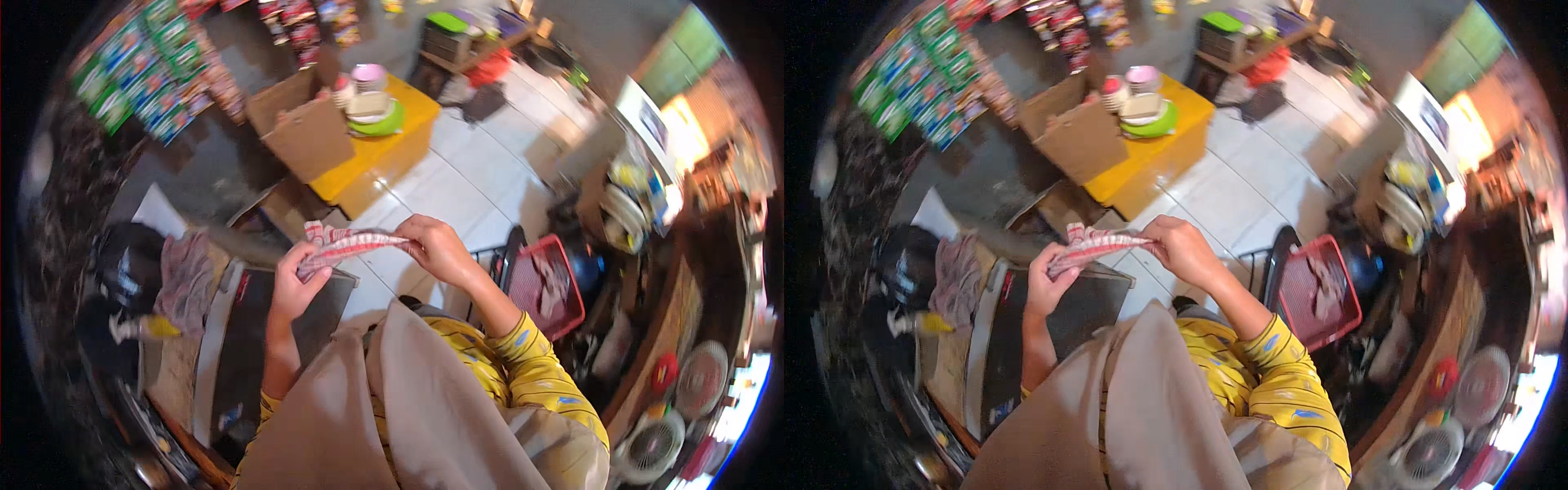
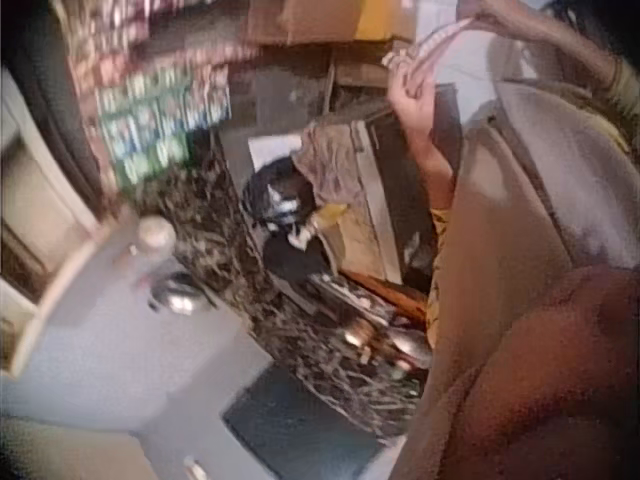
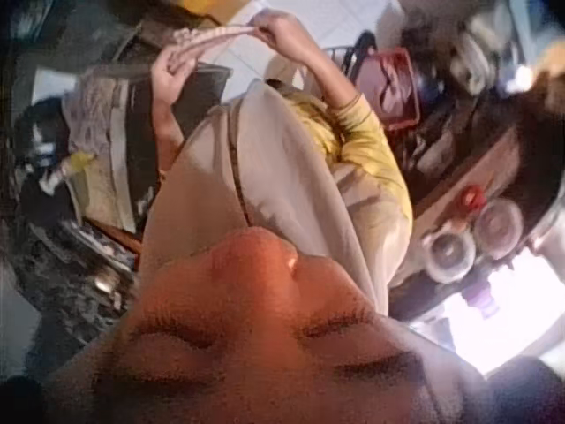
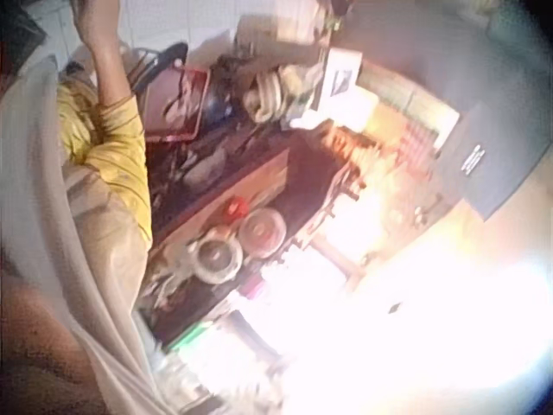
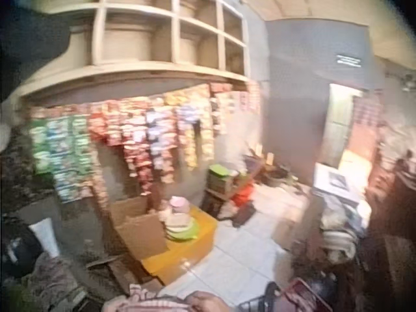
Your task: The recorder washes several glass cups and mugs in a basin and then dries them with a cloth.
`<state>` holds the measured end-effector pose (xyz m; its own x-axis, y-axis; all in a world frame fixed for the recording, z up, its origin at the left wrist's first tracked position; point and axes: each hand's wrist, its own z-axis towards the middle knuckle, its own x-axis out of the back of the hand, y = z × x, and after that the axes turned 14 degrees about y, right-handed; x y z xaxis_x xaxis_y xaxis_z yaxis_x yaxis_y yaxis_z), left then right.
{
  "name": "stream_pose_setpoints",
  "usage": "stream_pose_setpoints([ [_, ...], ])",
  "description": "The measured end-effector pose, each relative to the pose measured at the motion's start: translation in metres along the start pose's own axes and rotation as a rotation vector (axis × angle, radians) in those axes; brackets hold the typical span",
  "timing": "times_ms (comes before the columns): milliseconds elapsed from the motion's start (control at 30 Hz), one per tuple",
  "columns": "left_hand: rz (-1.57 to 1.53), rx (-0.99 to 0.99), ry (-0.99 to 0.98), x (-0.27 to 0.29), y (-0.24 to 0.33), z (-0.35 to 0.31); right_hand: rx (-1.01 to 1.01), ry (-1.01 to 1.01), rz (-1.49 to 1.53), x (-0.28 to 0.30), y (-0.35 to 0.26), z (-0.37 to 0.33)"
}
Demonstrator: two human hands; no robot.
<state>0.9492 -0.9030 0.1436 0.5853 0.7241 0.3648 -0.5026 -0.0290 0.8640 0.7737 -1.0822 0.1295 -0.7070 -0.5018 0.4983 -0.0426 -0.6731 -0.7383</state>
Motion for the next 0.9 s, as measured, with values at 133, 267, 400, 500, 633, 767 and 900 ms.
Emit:
stream_pose_setpoints([
  [133, 0.347, -0.084, -0.301, -0.037, -0.001, 0.039, -0.429, 0.197, 0.004, 0.016, 0.004, -0.054],
  [267, 0.062, -0.409, -0.467, -0.093, -0.003, 0.061, -0.785, 0.343, -0.004, 0.028, -0.001, -0.109],
  [400, -0.332, 0.248, -0.916, -0.171, -0.037, 0.051, -0.899, 0.575, -0.188, 0.033, 0.01, -0.161],
  [500, -0.139, -0.105, -0.951, -0.258, -0.031, 0.027, -0.994, 0.845, -0.328, 0.044, 0.039, -0.222],
  [633, -0.206, -0.075, -1.011, -0.366, -0.069, -0.004, -1.185, 0.823, -0.491, 0.047, 0.084, -0.256],
  [767, 0.217, -0.128, -1.049, -0.418, -0.025, -0.038, -1.456, 0.787, -0.738, 0.058, 0.126, -0.29],
  [900, 0.271, -0.662, -0.69, -0.428, -0.048, -0.04, -1.197, 0.826, -0.999, 0.045, 0.139, -0.263],
])
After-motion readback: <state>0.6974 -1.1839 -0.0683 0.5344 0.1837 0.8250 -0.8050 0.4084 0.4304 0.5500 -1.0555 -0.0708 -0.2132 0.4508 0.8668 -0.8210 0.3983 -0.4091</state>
